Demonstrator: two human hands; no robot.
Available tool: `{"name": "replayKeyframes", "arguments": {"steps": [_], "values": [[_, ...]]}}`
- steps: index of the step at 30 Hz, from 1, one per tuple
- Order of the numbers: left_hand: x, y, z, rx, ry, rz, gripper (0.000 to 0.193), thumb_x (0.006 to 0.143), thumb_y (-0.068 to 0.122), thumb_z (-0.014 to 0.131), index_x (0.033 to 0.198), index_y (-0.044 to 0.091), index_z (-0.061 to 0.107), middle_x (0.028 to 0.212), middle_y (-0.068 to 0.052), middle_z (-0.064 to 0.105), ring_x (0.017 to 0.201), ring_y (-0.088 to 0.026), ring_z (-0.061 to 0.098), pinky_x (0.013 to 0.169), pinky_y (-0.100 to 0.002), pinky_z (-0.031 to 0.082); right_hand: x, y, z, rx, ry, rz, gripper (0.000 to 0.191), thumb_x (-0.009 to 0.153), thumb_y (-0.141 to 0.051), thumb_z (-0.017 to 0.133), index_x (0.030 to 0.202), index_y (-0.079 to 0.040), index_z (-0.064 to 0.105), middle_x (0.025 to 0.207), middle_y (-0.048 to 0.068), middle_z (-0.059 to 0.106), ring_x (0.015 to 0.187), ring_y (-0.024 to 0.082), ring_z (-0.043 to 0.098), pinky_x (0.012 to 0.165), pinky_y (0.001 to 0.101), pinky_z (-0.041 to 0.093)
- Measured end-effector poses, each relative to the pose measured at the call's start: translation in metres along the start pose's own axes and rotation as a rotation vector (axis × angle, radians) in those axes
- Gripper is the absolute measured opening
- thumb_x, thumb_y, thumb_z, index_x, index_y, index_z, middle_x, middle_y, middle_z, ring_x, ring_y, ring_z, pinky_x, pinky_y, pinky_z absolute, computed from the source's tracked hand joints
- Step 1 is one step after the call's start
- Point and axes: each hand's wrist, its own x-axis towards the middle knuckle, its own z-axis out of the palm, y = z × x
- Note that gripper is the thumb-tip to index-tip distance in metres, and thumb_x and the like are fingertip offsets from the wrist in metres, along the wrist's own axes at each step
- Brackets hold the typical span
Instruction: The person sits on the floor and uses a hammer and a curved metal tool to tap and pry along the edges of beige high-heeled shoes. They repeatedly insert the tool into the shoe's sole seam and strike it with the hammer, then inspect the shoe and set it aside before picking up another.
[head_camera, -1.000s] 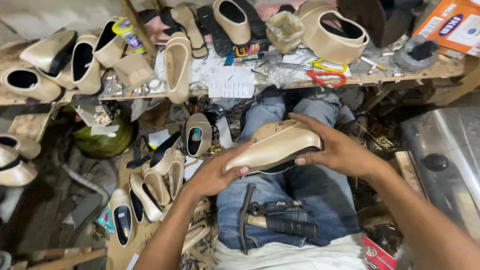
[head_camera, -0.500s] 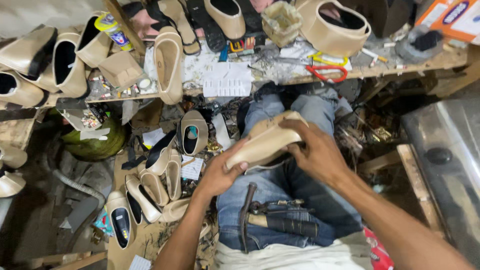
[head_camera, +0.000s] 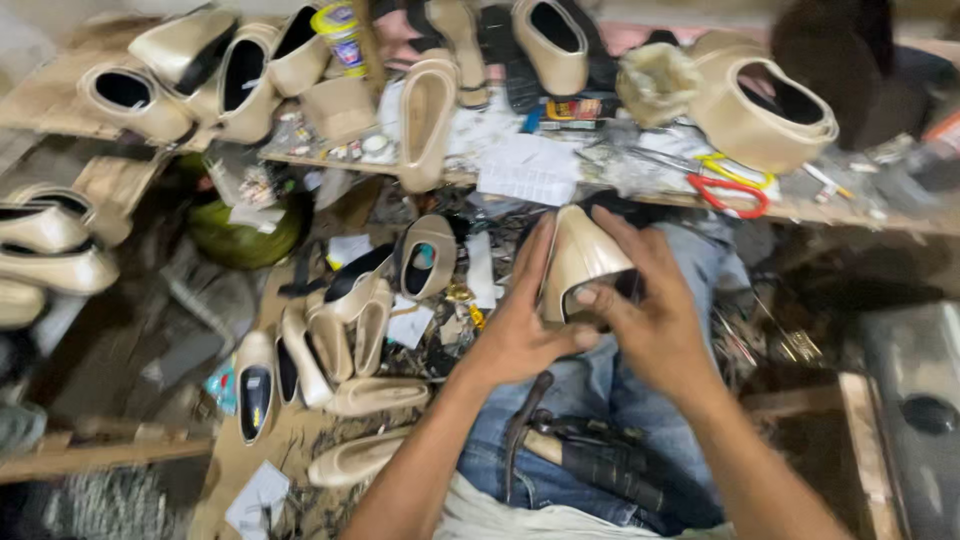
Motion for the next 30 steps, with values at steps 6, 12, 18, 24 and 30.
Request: {"name": "replayKeyframes", "arguments": {"steps": [6, 12, 18, 24, 30], "values": [[0.004, 0.010, -0.011, -0.047, 0.016, 0.103, 0.100, 0.091, 0.064, 0.072, 0.165, 0.012, 0.028, 0.169, -0.020, 0.029, 0.157, -0.035, 0.029, 0.135, -0.044, 0.028, -0.013, 0.001, 0.033, 0.213, 0.044, -0.138, 0.061, 0.093, -0.008, 0.064, 0.151, -0.001, 0.048, 0.146, 0.013, 0.054, 0.138, 0.024, 0.050, 0.118, 0.0344, 0.036], [0.007, 0.011, 0.000, -0.008, 0.100, 0.078, 0.094, 0.090, 0.068, 0.071, 0.158, 0.012, 0.037, 0.155, -0.020, 0.037, 0.151, -0.035, 0.038, 0.133, -0.046, 0.032, -0.013, 0.001, 0.030, 0.257, 0.195, -0.065, 0.048, 0.094, -0.009, 0.066, 0.141, -0.001, 0.062, 0.133, 0.011, 0.064, 0.124, 0.019, 0.059, 0.110, 0.0311, 0.044], [0.008, 0.013, 0.000, 0.061, 0.062, 0.110, 0.093, 0.088, 0.061, 0.073, 0.156, 0.011, 0.035, 0.159, -0.024, 0.031, 0.155, -0.040, 0.031, 0.127, -0.047, 0.032, -0.011, -0.009, 0.022, 0.499, 0.035, 0.000, 0.040, 0.102, -0.010, 0.055, 0.140, -0.001, 0.062, 0.131, 0.007, 0.066, 0.123, 0.016, 0.060, 0.108, 0.0287, 0.044], [0.022, 0.013, 0.001, 0.074, 0.190, 0.071, 0.059, 0.107, 0.042, 0.064, 0.153, 0.012, 0.042, 0.150, -0.020, 0.047, 0.148, -0.033, 0.044, 0.131, -0.046, 0.034, -0.003, 0.000, 0.020, 0.467, 0.035, 0.068, 0.042, 0.105, -0.012, 0.055, 0.145, 0.001, 0.055, 0.141, 0.010, 0.063, 0.129, 0.015, 0.056, 0.110, 0.0305, 0.043], [0.032, -0.004, -0.043, -0.798, 0.781, -0.454, 0.055, 0.102, 0.050, 0.053, 0.147, 0.022, 0.040, 0.136, -0.018, 0.059, 0.117, -0.036, 0.066, 0.093, -0.057, 0.057, -0.027, 0.061, -0.020, 0.213, 0.145, 0.253, 0.045, 0.105, -0.017, 0.051, 0.149, -0.004, 0.053, 0.131, 0.011, 0.070, 0.123, 0.016, 0.064, 0.109, 0.0316, 0.046]]}}
